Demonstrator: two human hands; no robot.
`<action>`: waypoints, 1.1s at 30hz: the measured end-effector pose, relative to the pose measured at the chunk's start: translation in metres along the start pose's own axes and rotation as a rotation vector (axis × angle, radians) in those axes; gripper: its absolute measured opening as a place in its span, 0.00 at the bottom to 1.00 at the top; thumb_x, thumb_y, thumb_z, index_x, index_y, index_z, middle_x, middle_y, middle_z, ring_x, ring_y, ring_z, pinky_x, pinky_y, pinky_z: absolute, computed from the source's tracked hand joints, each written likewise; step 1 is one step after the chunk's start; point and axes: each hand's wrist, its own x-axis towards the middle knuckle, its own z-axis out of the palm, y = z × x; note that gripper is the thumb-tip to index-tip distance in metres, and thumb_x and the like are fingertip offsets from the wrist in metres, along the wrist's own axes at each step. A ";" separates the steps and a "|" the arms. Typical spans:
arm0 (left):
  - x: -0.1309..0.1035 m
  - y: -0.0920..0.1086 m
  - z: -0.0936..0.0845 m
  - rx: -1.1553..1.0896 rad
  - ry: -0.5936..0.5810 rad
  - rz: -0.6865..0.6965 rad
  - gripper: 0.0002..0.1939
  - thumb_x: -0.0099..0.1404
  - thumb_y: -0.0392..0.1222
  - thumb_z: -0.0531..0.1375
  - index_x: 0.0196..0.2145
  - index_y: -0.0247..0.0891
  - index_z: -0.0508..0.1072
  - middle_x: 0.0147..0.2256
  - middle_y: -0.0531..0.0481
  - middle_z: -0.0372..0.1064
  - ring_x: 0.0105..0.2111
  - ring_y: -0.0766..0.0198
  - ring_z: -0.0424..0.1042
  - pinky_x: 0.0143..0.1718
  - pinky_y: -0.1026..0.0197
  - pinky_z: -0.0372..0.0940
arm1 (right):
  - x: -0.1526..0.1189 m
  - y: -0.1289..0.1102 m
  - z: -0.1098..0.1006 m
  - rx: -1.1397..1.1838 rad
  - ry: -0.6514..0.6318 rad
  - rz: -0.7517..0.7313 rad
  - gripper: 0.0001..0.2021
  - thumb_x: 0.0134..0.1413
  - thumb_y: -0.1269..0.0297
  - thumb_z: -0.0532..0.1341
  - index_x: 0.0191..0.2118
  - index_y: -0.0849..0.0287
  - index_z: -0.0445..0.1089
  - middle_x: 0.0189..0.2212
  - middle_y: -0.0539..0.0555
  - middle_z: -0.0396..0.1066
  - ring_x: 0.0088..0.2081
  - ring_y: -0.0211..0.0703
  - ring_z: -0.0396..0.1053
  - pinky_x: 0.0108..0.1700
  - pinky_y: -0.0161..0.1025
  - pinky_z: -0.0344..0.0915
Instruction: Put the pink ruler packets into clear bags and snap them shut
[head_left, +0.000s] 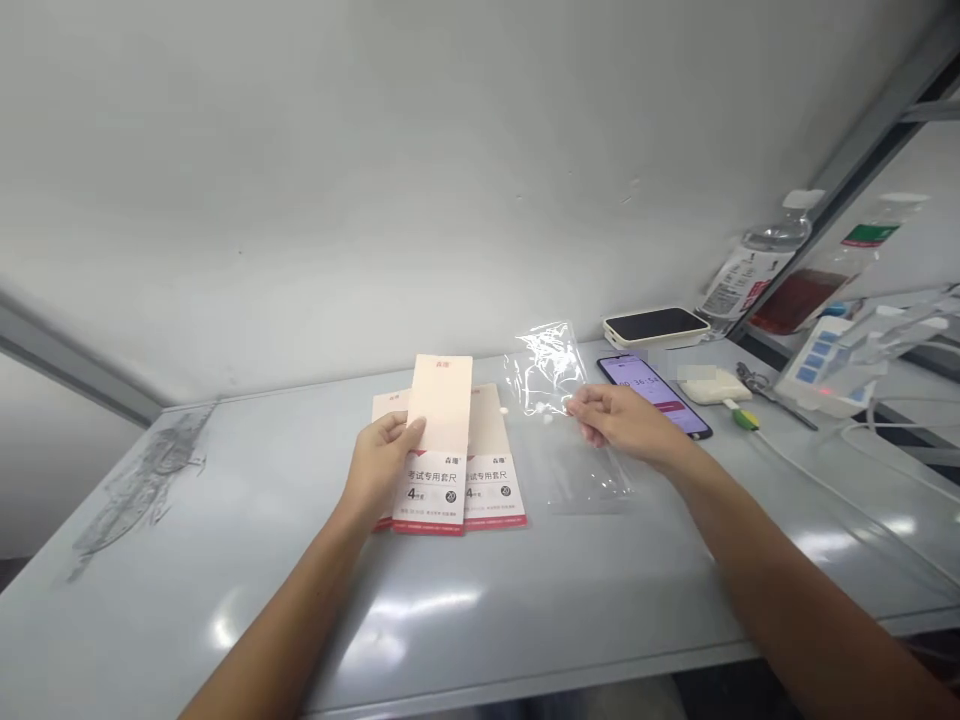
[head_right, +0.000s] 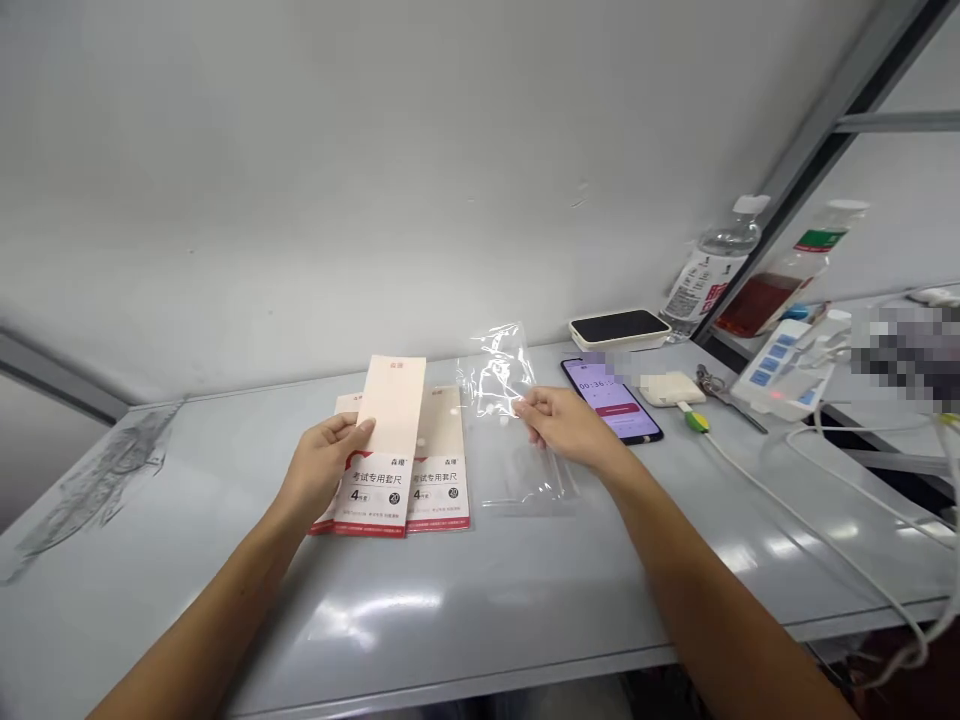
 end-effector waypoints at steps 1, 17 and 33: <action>0.000 -0.001 0.000 0.009 -0.007 -0.003 0.21 0.53 0.51 0.59 0.41 0.35 0.67 0.28 0.47 0.71 0.25 0.61 0.70 0.26 0.59 0.67 | 0.003 0.004 -0.003 -0.054 0.023 0.017 0.15 0.50 0.50 0.54 0.26 0.58 0.62 0.17 0.48 0.64 0.21 0.37 0.63 0.26 0.35 0.59; 0.006 -0.010 -0.012 0.455 0.333 0.197 0.22 0.60 0.50 0.50 0.51 0.46 0.55 0.35 0.50 0.67 0.24 0.66 0.68 0.21 0.66 0.60 | 0.020 0.035 -0.001 -0.682 0.382 0.047 0.25 0.52 0.49 0.49 0.51 0.60 0.62 0.39 0.60 0.67 0.39 0.52 0.67 0.37 0.44 0.59; 0.005 -0.003 -0.026 1.384 0.282 -0.036 0.15 0.61 0.44 0.43 0.40 0.38 0.63 0.35 0.41 0.63 0.28 0.55 0.68 0.26 0.58 0.57 | 0.005 0.009 0.025 -0.428 0.401 -0.332 0.12 0.54 0.58 0.51 0.37 0.56 0.68 0.33 0.54 0.68 0.36 0.45 0.65 0.37 0.40 0.60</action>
